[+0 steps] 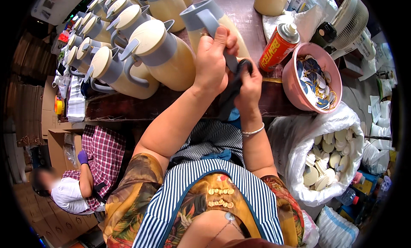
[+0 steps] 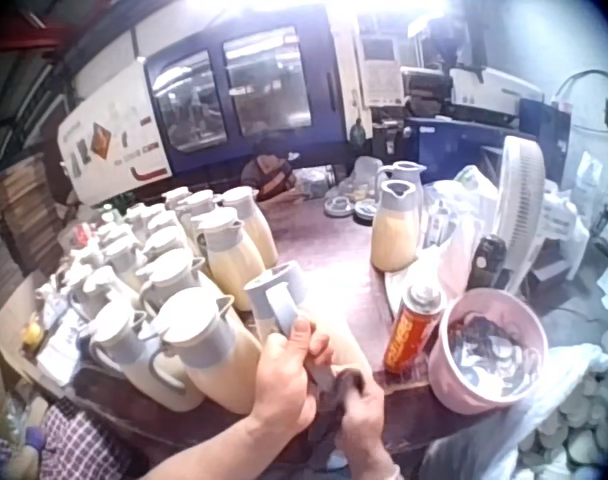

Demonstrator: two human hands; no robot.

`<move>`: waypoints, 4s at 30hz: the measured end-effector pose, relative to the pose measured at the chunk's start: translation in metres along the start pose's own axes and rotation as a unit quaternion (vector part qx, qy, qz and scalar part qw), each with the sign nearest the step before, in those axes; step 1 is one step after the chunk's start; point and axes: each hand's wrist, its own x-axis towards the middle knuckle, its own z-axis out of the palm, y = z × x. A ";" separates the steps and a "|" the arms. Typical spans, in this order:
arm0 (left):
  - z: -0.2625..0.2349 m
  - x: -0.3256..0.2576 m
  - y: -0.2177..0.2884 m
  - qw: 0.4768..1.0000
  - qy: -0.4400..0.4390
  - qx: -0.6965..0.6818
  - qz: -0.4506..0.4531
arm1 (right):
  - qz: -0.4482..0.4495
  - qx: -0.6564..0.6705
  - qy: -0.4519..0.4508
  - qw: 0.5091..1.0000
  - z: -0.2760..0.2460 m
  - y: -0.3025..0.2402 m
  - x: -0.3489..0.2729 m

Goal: The person wipes the surfaces of several thermal jugs with a cloth and assembles the lid assemblies by hand-inserting plastic components.

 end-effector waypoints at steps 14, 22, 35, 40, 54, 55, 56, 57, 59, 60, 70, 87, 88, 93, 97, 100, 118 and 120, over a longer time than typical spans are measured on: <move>-0.002 0.007 0.000 1.000 -0.013 0.011 0.013 | 0.133 0.320 0.011 0.938 0.011 0.005 -0.007; 0.004 -0.002 -0.011 0.999 0.002 0.007 0.036 | -0.088 -0.067 0.103 0.988 0.022 0.008 -0.013; 0.015 -0.012 -0.016 0.999 0.007 0.020 0.043 | 0.002 0.083 0.117 0.990 0.027 0.008 -0.014; 0.009 -0.010 -0.010 0.999 0.017 0.005 0.050 | -0.022 -0.030 0.053 0.998 0.025 -0.007 -0.021; 0.010 -0.006 -0.006 0.998 0.037 -0.003 0.052 | 0.013 0.088 0.075 0.993 0.019 -0.017 -0.018; 0.012 -0.006 -0.003 0.997 0.052 -0.010 0.054 | 0.018 0.103 0.078 0.991 0.021 -0.017 -0.019; 0.013 -0.005 -0.002 0.996 0.067 -0.017 0.058 | 0.018 0.104 0.083 0.991 0.022 -0.017 -0.021; 0.012 -0.005 -0.002 0.997 0.058 -0.014 0.057 | 0.019 0.104 0.088 0.990 0.023 -0.016 -0.022; 0.010 -0.008 -0.007 0.998 0.040 -0.008 0.053 | 0.018 0.113 0.096 0.989 0.020 -0.013 -0.023; 0.011 -0.010 -0.009 0.998 0.038 -0.001 0.058 | 0.017 0.122 0.098 0.988 0.014 -0.010 -0.020; 0.016 -0.016 -0.012 0.997 0.038 0.022 0.056 | -0.011 0.004 0.112 0.994 0.016 -0.017 -0.024; 0.024 -0.019 -0.005 0.998 0.042 0.004 0.038 | -0.010 0.008 0.115 0.993 0.017 -0.032 -0.012; 0.022 -0.015 0.004 0.998 0.058 -0.004 0.020 | 0.011 0.004 0.109 0.994 0.015 -0.037 -0.014; 0.006 0.003 0.025 0.992 0.049 -0.077 -0.087 | 0.065 0.058 0.081 0.993 -0.006 -0.062 -0.040; 0.001 0.005 0.020 0.990 0.051 -0.091 -0.095 | 0.056 -0.047 0.058 0.996 -0.003 -0.064 -0.037; 0.008 0.000 0.019 0.993 0.051 -0.069 -0.085 | 0.117 -0.047 0.030 0.992 0.001 -0.066 -0.030; 0.022 -0.015 0.014 0.996 0.057 -0.040 -0.059 | 0.113 0.037 0.041 0.992 0.004 -0.056 -0.044; 0.028 -0.017 0.009 0.997 0.061 -0.026 -0.040 | 0.032 -0.012 0.093 0.995 0.013 -0.040 -0.036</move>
